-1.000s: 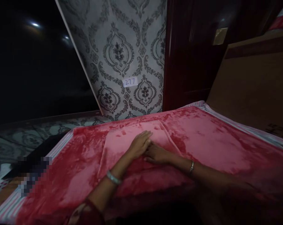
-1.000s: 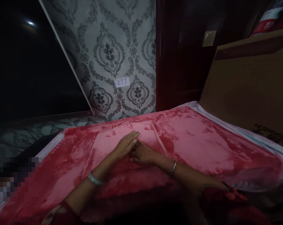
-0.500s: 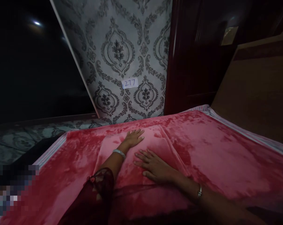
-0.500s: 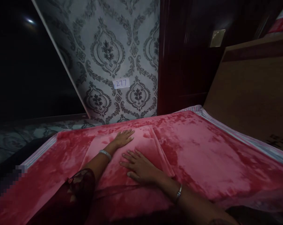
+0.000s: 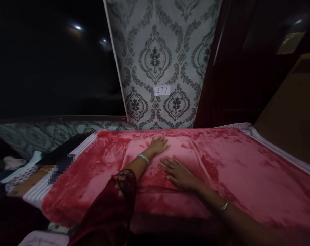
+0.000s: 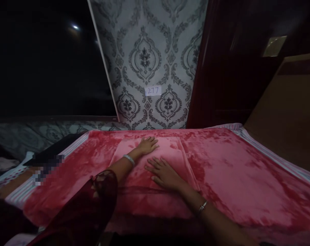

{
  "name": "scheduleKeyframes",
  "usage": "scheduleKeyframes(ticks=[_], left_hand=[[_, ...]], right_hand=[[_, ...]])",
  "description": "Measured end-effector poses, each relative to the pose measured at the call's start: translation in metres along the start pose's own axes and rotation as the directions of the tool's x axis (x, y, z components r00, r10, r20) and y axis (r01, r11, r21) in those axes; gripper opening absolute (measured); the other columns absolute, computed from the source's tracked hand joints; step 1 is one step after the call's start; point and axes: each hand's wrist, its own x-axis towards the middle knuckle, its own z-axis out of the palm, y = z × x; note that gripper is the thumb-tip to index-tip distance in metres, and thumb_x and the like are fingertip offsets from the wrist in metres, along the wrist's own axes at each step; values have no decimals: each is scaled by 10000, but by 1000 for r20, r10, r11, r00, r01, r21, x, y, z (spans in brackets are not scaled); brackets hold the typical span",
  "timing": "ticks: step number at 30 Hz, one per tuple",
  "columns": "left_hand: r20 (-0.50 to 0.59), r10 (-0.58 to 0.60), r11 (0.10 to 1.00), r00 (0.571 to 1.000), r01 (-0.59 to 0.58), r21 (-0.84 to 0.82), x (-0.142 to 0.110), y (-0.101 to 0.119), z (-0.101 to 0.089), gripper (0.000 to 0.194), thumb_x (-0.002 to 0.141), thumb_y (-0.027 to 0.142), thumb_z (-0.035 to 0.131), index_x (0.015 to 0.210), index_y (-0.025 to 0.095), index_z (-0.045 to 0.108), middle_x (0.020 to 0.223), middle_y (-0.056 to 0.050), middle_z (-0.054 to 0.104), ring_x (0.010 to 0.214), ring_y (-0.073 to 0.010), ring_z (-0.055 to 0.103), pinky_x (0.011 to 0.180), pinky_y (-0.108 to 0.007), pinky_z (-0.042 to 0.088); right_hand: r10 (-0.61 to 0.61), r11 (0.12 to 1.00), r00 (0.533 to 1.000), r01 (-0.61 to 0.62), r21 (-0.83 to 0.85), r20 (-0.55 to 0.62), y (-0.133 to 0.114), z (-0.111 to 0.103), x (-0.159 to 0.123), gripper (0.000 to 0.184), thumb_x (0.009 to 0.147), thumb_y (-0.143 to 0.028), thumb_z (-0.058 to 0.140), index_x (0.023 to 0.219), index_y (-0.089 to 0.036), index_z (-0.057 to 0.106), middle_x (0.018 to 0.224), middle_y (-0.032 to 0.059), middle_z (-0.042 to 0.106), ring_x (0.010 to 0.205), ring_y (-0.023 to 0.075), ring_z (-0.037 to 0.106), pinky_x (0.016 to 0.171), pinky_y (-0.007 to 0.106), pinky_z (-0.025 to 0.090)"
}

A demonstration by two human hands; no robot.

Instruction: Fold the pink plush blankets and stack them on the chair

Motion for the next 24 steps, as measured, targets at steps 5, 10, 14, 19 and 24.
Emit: scheduleKeyframes(ticks=[5,10,14,19,24], left_hand=[[14,194,959,981,-186,-213,-59,-13,-5,546,1016,533,280,1464,307,497,1587,-39,418,1501,-221,299,1232,-504,169],[37,241,935,970,-221,-277,-82,-33,-9,582,1031,504,211,1510,263,439,1608,-49,379,1510,-195,279,1243,-453,161],[70,161,985,984,-156,-67,-71,-54,-4,558,1015,502,321,1538,312,373,1646,-45,291,1540,-250,187,1228,-583,39],[29,78,995,997,-80,54,-53,-92,0,596,986,548,381,1543,340,359,1661,-43,241,1541,-312,163,1199,-657,54],[34,-135,990,990,136,-27,-37,-138,4,618,991,570,295,1558,326,338,1641,-21,302,1529,-297,215,1224,-579,136]], right_hand=[[-72,996,995,76,43,-69,-18,-14,17,532,1043,-523,386,1521,-297,441,1615,82,323,1512,295,209,1216,597,127],[-243,966,964,250,62,-105,-50,-6,67,447,1032,-377,467,1454,-252,541,1506,92,495,1414,273,393,1196,501,276],[-245,969,967,247,19,-63,-57,15,83,509,1036,-377,468,1533,-278,421,1606,80,345,1497,278,242,1232,541,150],[-190,980,982,190,66,-1,-54,22,76,492,1060,-375,407,1548,-310,386,1649,32,232,1525,219,172,1255,477,99],[-159,984,987,157,80,17,-52,20,76,481,1062,-396,395,1539,-330,400,1647,7,241,1533,216,135,1258,479,77]])
